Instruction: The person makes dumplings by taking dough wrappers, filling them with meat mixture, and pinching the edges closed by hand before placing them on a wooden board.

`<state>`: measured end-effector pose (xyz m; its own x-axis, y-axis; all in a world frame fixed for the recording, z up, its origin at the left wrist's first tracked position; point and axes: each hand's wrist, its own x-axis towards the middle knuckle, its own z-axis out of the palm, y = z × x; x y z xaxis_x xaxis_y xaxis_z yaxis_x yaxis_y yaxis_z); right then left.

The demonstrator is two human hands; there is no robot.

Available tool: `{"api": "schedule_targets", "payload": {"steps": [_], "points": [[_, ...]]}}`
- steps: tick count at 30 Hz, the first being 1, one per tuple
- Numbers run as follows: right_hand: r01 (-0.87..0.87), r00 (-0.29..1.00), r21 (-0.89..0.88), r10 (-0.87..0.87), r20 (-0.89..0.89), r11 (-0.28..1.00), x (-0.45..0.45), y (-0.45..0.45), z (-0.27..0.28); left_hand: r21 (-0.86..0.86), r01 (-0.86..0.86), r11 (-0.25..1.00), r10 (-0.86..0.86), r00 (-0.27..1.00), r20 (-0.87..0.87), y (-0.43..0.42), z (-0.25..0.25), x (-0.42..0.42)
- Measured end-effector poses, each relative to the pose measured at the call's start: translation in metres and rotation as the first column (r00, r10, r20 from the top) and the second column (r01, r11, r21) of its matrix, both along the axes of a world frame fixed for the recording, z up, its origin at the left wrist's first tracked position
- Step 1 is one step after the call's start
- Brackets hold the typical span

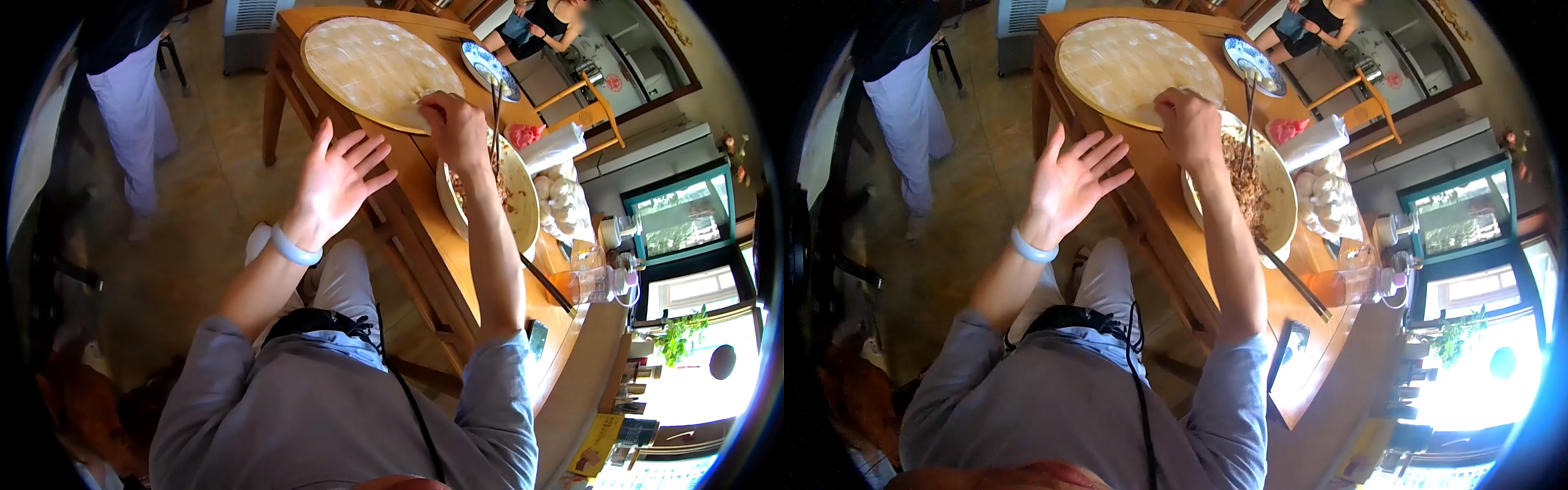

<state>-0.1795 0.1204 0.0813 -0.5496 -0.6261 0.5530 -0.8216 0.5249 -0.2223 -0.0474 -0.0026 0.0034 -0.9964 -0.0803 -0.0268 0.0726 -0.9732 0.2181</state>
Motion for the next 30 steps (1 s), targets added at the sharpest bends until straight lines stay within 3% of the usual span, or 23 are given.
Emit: {"api": "schedule_targets", "payload": {"steps": [6, 14, 17, 24, 30], "points": [[0.224, 0.97, 0.278, -0.241, 0.028, 0.934, -0.089, -0.018, -0.037, 0.004, -0.051, 0.999, 0.051, 0.998, 0.03, -0.022, -0.023, 0.021], [0.044, 0.976, 0.418, -0.128, 0.175, 0.907, -0.127, -0.01, -0.052, 0.057, -0.117, 0.991, 0.111, 0.988, 0.106, -0.039, -0.036, 0.03], [0.081, 0.962, 0.446, -0.186, 0.199, 0.891, -0.122, -0.008, -0.047, 0.077, -0.089, 0.993, 0.081, 0.991, 0.107, -0.038, -0.037, 0.028], [0.253, 0.951, 0.421, -0.305, 0.059, 0.871, -0.119, -0.01, -0.044, 0.106, 0.003, 0.994, 0.001, 0.999, -0.034, -0.038, -0.034, 0.027], [0.154, 0.981, 0.228, -0.177, 0.085, 0.962, -0.09, 0.007, 0.018, 0.084, 0.033, 0.996, -0.031, 0.999, -0.034, -0.035, -0.032, 0.025]]}}
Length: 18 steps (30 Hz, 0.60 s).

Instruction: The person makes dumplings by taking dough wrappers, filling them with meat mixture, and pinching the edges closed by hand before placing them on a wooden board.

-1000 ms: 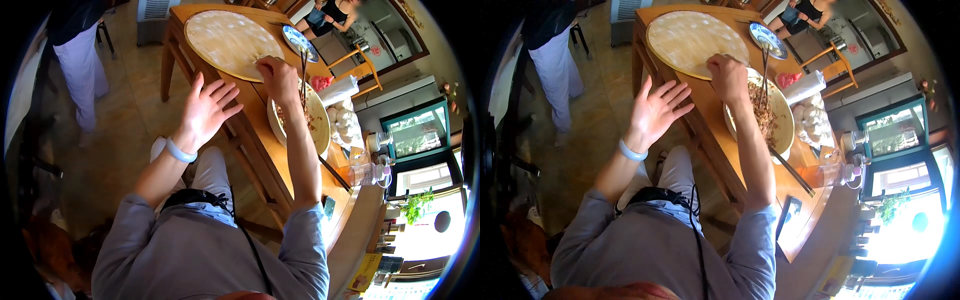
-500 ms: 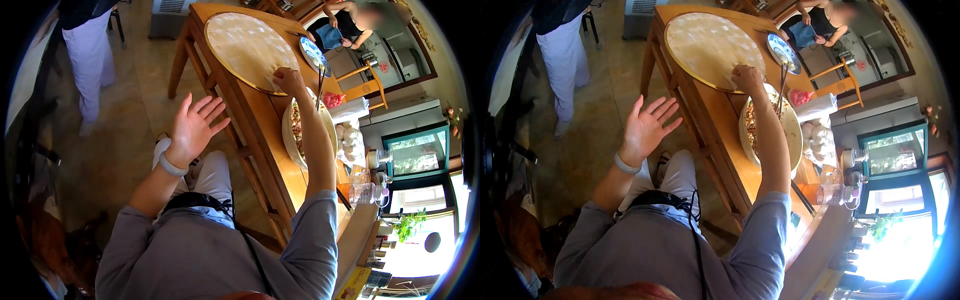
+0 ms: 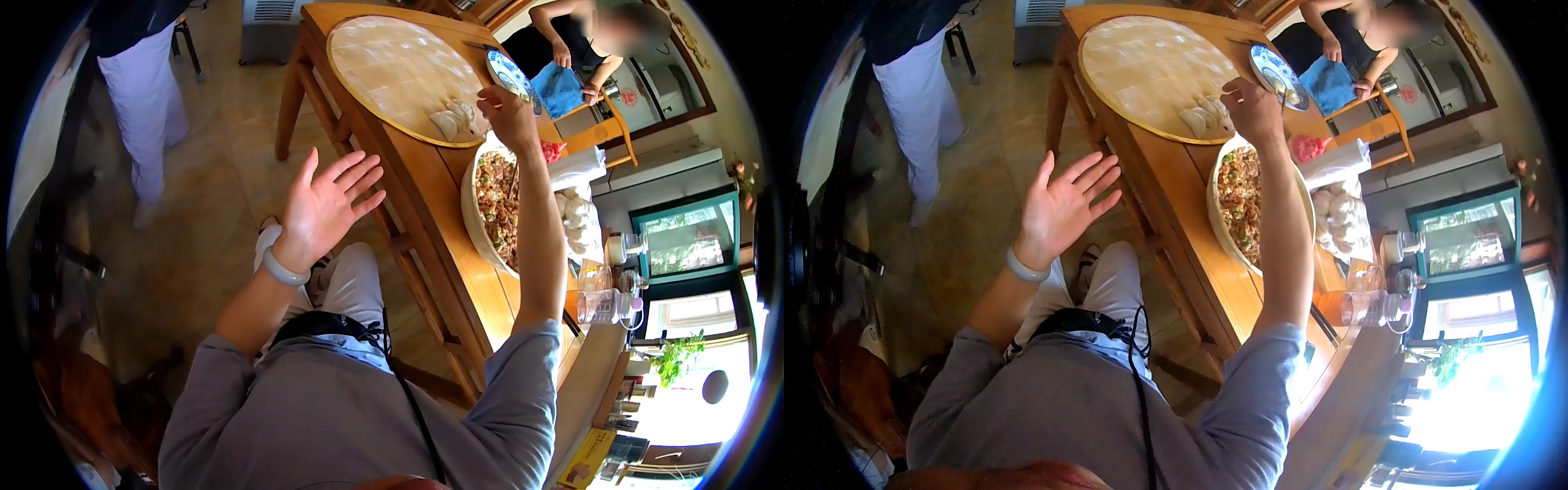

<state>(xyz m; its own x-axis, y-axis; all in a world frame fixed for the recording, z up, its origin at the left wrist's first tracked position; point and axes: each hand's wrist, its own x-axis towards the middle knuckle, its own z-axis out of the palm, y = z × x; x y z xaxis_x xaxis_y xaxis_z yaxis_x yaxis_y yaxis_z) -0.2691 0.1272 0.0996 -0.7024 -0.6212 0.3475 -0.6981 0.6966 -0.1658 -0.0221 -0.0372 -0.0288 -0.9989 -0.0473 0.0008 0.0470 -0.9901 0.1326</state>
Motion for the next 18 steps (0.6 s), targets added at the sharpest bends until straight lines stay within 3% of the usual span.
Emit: {"api": "schedule_targets", "payload": {"steps": [5, 7, 9, 12, 16, 18], "points": [[-0.018, 0.999, 0.0, 0.018, -0.032, 1.0, 0.013, 0.016, 0.013, 0.007, 0.061, 0.998, -0.061, 0.998, 0.014, 0.014, 0.002, -0.006], [-0.021, 0.999, 0.067, 0.02, 0.029, 0.997, 0.001, 0.013, -0.005, 0.015, 0.089, 0.996, -0.089, 0.996, 0.016, 0.019, 0.001, -0.008], [0.0, 0.993, 0.248, -0.03, 0.117, 0.969, -0.001, 0.0, -0.016, 0.016, 0.104, 0.994, -0.104, 0.994, 0.014, 0.023, 0.0, -0.007], [0.018, 0.989, 0.387, -0.074, 0.13, 0.922, -0.017, -0.014, -0.038, 0.016, 0.081, 0.997, -0.081, 0.996, 0.026, 0.02, -0.003, 0.001], [0.043, 0.98, 0.466, -0.127, 0.152, 0.884, -0.029, -0.026, -0.052, -0.008, 0.031, 0.999, -0.03, 0.998, 0.055, 0.012, -0.008, 0.008], [0.003, 0.99, 0.46, -0.066, 0.121, 0.888, -0.03, -0.03, -0.057, -0.018, 0.037, 0.999, -0.036, 0.998, 0.053, 0.01, -0.009, 0.01]]}}
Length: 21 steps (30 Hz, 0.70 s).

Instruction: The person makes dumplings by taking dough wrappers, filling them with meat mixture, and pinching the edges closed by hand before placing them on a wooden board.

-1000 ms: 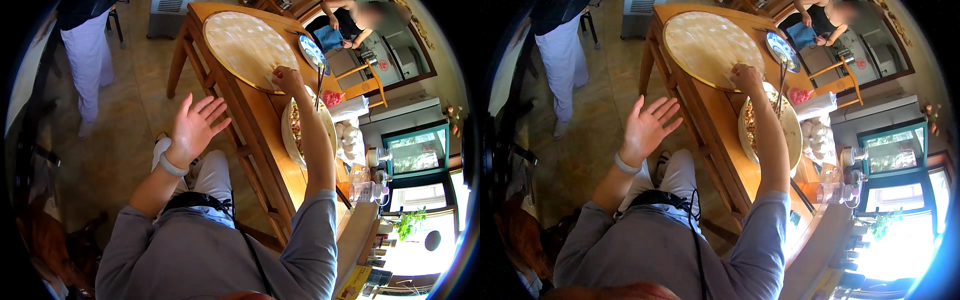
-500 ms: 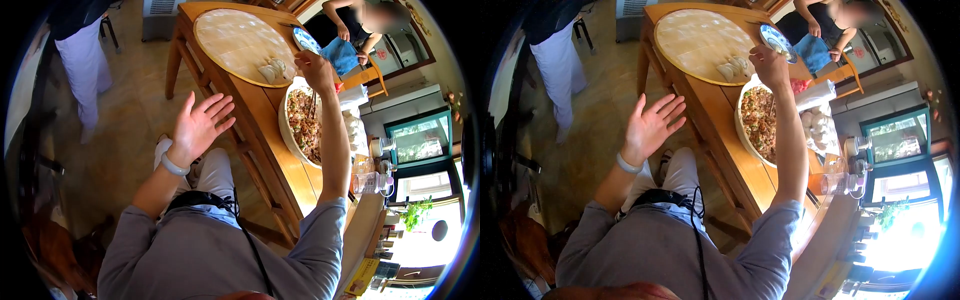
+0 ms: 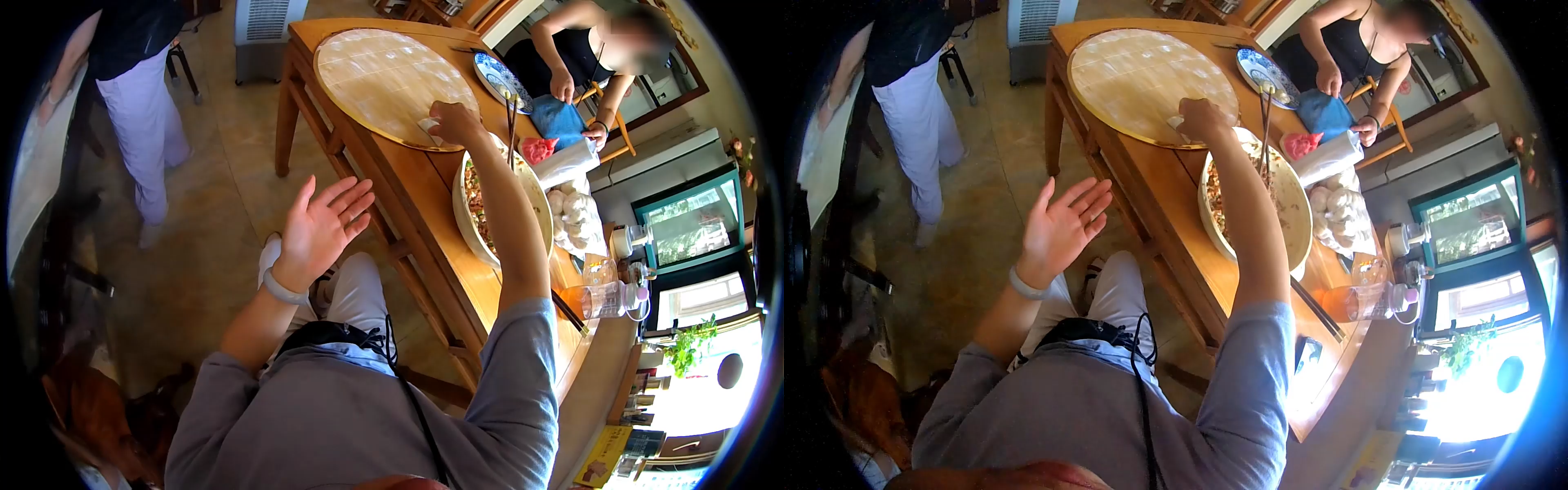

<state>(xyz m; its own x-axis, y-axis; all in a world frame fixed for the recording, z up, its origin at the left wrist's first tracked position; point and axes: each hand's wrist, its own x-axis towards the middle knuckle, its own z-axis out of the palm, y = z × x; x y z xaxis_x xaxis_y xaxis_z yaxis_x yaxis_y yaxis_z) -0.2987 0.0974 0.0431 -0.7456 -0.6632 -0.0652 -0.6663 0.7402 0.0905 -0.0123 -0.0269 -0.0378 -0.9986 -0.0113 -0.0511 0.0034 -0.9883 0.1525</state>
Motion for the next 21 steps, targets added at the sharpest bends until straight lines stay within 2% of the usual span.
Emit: {"api": "schedule_targets", "payload": {"steps": [4, 7, 11, 13, 16, 19, 21], "points": [[-0.014, 0.977, -0.054, 0.002, -0.214, 0.998, 0.014, -0.006, -0.005, 0.018, 0.025, 1.0, -0.025, 1.0, 0.005, 0.002, -0.001, 0.0], [0.034, 0.989, -0.007, -0.034, -0.146, 0.999, 0.03, -0.009, 0.009, 0.033, 0.051, 0.998, -0.05, 0.999, -0.019, 0.003, -0.006, -0.002], [-0.006, 0.988, 0.023, 0.009, -0.153, 1.0, 0.006, -0.013, -0.007, 0.068, 0.067, 0.995, -0.065, 0.998, -0.025, 0.004, -0.006, -0.002], [-0.059, 0.981, 0.05, 0.067, -0.184, 0.997, 0.007, -0.016, -0.006, 0.057, 0.046, 0.997, -0.048, 0.998, 0.034, 0.006, 0.002, -0.001], [-0.007, 0.968, 0.149, 0.044, -0.246, 0.989, 0.015, -0.022, -0.001, 0.052, 0.025, 0.998, -0.029, 0.997, 0.072, 0.004, -0.001, 0.001], [-0.092, 0.977, 0.129, 0.114, -0.179, 0.987, 0.017, -0.021, 0.001, 0.06, 0.028, 0.998, -0.033, 0.997, 0.07, 0.003, -0.004, 0.001], [-0.128, 0.96, 0.158, 0.162, -0.228, 0.979, 0.017, -0.021, 0.0, 0.063, 0.032, 0.997, -0.036, 0.997, 0.061, 0.004, -0.006, -0.001]]}}
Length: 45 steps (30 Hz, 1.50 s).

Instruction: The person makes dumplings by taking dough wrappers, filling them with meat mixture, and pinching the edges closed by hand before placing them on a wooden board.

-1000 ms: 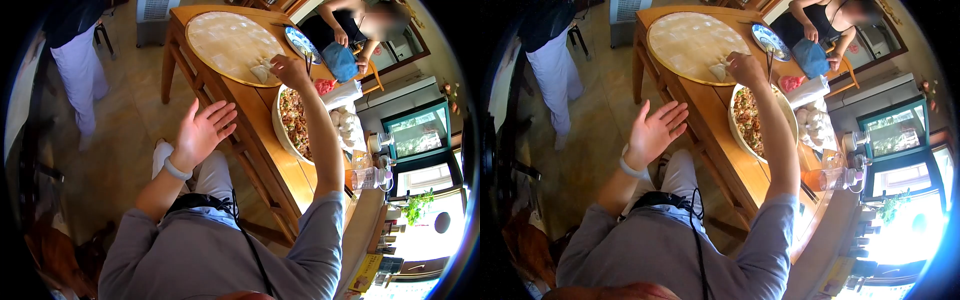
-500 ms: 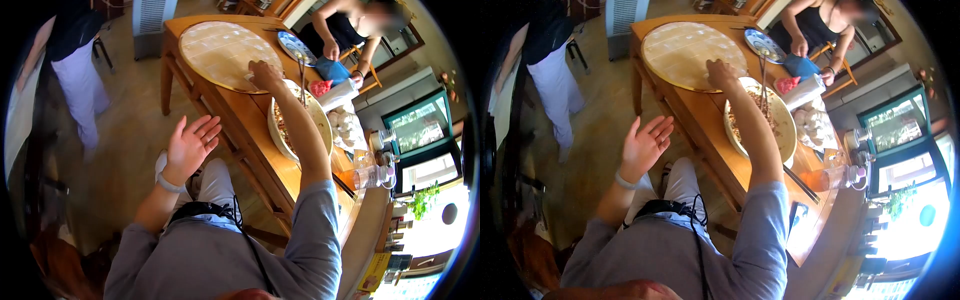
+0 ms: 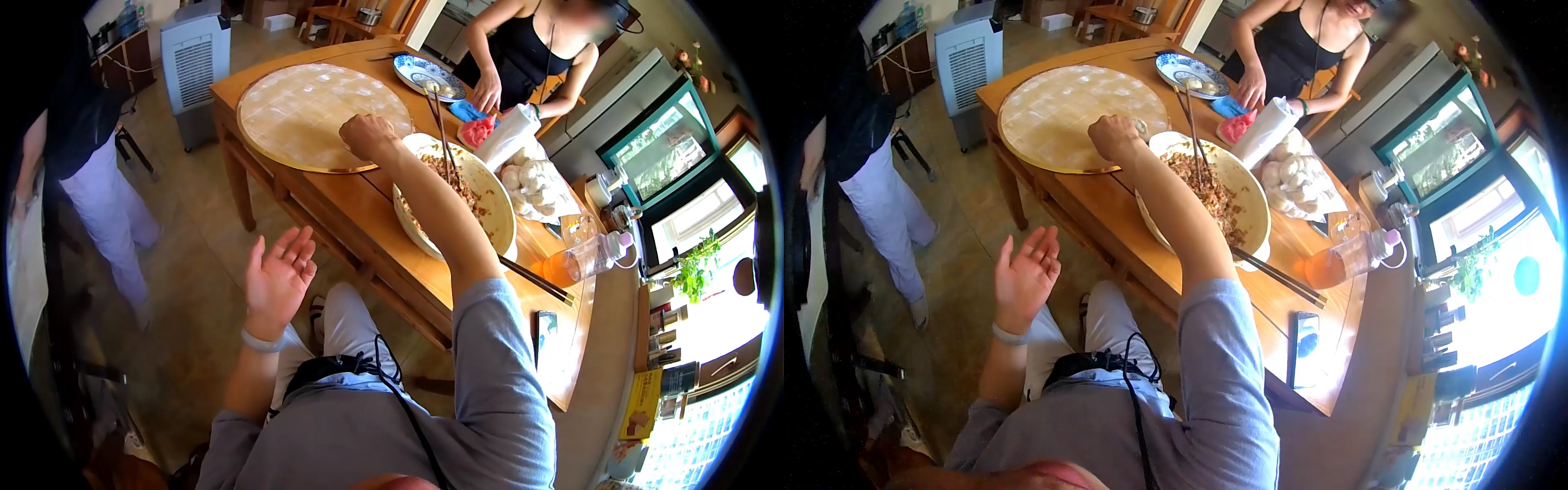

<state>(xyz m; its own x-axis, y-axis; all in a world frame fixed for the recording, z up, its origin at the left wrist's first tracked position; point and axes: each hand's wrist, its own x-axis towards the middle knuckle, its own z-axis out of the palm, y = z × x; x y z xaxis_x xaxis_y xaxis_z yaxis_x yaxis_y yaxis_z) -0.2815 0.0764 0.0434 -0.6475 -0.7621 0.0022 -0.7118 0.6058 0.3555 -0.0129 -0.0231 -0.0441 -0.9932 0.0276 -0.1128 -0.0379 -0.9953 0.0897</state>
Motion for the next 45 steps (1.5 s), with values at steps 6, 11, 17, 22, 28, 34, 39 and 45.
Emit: {"api": "schedule_targets", "payload": {"steps": [6, 11, 17, 22, 28, 34, 39, 45], "points": [[-0.088, 0.993, 0.015, 0.089, -0.08, 0.996, 0.001, 0.002, -0.004, 0.019, 0.006, 1.0, -0.006, 1.0, 0.029, 0.004, 0.003, 0.001], [-0.085, 0.994, -0.025, 0.083, -0.071, 0.996, -0.002, 0.004, -0.009, 0.012, 0.025, 1.0, -0.025, 1.0, 0.005, 0.003, -0.005, 0.001], [-0.163, 0.984, -0.102, 0.155, -0.083, 0.981, -0.005, 0.012, -0.012, 0.019, 0.009, 1.0, -0.01, 0.999, 0.03, 0.006, -0.002, 0.002], [-0.106, 0.994, -0.053, 0.105, -0.029, 0.993, -0.004, 0.01, -0.008, 0.034, 0.018, 0.999, -0.018, 1.0, 0.005, 0.007, -0.005, 0.003], [-0.088, 0.985, -0.313, 0.128, 0.111, 0.946, -0.01, 0.017, -0.008, 0.027, -0.007, 1.0, 0.006, 0.999, 0.032, 0.007, -0.003, 0.006], [0.138, 0.98, -0.252, -0.096, 0.172, 0.958, -0.027, 0.025, 0.011, 0.062, -0.002, 0.998, 0.001, 1.0, 0.003, 0.006, -0.009, 0.006], [0.095, 0.982, -0.267, -0.046, 0.182, 0.959, -0.032, 0.032, 0.0, 0.056, -0.011, 0.998, 0.011, 1.0, 0.014, 0.006, -0.01, 0.008], [0.041, 0.991, -0.222, -0.012, 0.131, 0.974, -0.029, 0.026, -0.004, 0.033, -0.025, 0.999, 0.024, 0.999, 0.028, 0.004, -0.009, 0.01]]}}
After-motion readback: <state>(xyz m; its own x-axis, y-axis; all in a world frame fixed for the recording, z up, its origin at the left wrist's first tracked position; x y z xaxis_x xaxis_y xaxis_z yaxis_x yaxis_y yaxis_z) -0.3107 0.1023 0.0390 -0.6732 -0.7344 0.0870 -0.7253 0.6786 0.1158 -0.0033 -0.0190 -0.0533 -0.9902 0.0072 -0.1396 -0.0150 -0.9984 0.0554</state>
